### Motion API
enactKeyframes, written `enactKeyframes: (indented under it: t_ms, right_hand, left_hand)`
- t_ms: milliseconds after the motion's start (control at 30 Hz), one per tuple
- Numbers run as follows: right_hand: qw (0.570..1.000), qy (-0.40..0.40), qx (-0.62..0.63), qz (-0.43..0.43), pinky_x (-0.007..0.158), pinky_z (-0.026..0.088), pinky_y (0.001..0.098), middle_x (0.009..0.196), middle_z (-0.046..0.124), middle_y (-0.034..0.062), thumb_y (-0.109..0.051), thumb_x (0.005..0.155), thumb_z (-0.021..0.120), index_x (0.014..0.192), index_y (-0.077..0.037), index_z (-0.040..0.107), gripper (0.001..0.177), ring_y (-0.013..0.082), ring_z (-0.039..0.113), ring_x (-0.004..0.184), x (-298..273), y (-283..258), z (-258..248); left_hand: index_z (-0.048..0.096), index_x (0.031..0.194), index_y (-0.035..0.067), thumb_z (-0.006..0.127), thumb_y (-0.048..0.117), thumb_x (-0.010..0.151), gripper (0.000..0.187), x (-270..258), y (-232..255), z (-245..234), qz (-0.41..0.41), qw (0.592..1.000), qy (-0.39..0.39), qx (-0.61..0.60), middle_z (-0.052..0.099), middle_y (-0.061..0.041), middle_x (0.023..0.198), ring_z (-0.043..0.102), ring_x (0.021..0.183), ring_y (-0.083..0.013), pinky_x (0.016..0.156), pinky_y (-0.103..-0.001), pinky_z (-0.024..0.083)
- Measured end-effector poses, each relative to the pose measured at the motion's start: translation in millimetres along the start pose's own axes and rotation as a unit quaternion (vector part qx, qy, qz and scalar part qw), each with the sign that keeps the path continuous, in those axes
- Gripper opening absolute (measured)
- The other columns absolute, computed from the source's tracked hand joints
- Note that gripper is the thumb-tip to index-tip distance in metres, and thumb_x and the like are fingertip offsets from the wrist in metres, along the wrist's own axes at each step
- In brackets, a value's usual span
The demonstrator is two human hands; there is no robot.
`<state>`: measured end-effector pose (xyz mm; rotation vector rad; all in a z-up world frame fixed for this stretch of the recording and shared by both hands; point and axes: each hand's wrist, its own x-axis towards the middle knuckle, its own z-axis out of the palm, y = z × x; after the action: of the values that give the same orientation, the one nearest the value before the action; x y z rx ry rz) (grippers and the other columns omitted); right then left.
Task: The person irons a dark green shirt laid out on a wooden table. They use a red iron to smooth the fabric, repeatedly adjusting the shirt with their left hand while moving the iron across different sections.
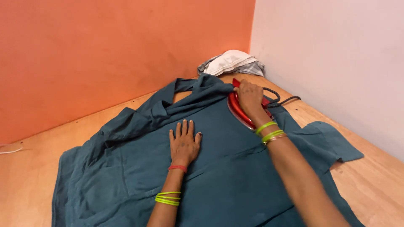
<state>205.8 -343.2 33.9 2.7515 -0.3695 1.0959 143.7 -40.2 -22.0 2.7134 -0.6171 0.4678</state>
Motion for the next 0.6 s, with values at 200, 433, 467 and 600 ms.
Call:
enactKeyframes:
  t_ms: [200, 433, 467, 600]
  right_hand:
    - [0.968, -0.105, 0.134, -0.185, 0.057, 0.052, 0.0479, 0.068, 0.07, 0.017, -0.066, 0.085, 0.066, 0.098, -0.012, 0.071, 0.056, 0.0368, 0.07, 0.065, -39.9, -4.1, -111.6]
    - [0.93, -0.188, 0.16, -0.273, 0.06, 0.053, 0.0482, 0.07, 0.072, 0.0157, -0.073, 0.078, 0.066, 0.099, -0.014, 0.074, 0.063, 0.0377, 0.07, 0.065, -55.6, -27.3, -147.5]
    - [0.938, -0.191, 0.151, -0.247, 0.06, 0.053, 0.0488, 0.072, 0.072, 0.0163, -0.072, 0.081, 0.066, 0.098, -0.012, 0.074, 0.062, 0.0379, 0.07, 0.068, -51.8, -34.2, -140.9]
    - [0.972, -0.151, 0.128, -0.125, 0.064, 0.055, 0.0492, 0.079, 0.073, 0.0177, -0.069, 0.087, 0.066, 0.091, -0.008, 0.074, 0.062, 0.0369, 0.072, 0.074, -25.3, -70.5, -91.1]
  left_hand:
    - [0.048, 0.148, 0.005, 0.04, 0.046, 0.102, 0.062, -0.5, -2.2, 7.9, -0.028, 0.997, 0.07, 0.016, 0.043, -0.017, 0.156, 0.034, 0.146, -0.0393, 0.117, -0.064, 0.017]
    - [0.056, 0.143, 0.003, 0.038, 0.041, 0.105, 0.057, 2.4, -9.4, 14.7, -0.056, 0.991, 0.123, 0.008, 0.049, -0.018, 0.152, 0.039, 0.142, -0.0424, 0.114, -0.069, 0.02]
    - [0.056, 0.143, 0.004, 0.038, 0.041, 0.105, 0.056, 1.2, -9.4, 16.7, -0.057, 0.991, 0.125, 0.008, 0.049, -0.018, 0.152, 0.039, 0.143, -0.0422, 0.115, -0.069, 0.02]
    - [0.056, 0.142, 0.003, 0.038, 0.04, 0.105, 0.056, 2.3, -9.7, 16.6, -0.058, 0.99, 0.125, 0.003, 0.049, -0.018, 0.152, 0.039, 0.143, -0.0419, 0.115, -0.069, 0.019]
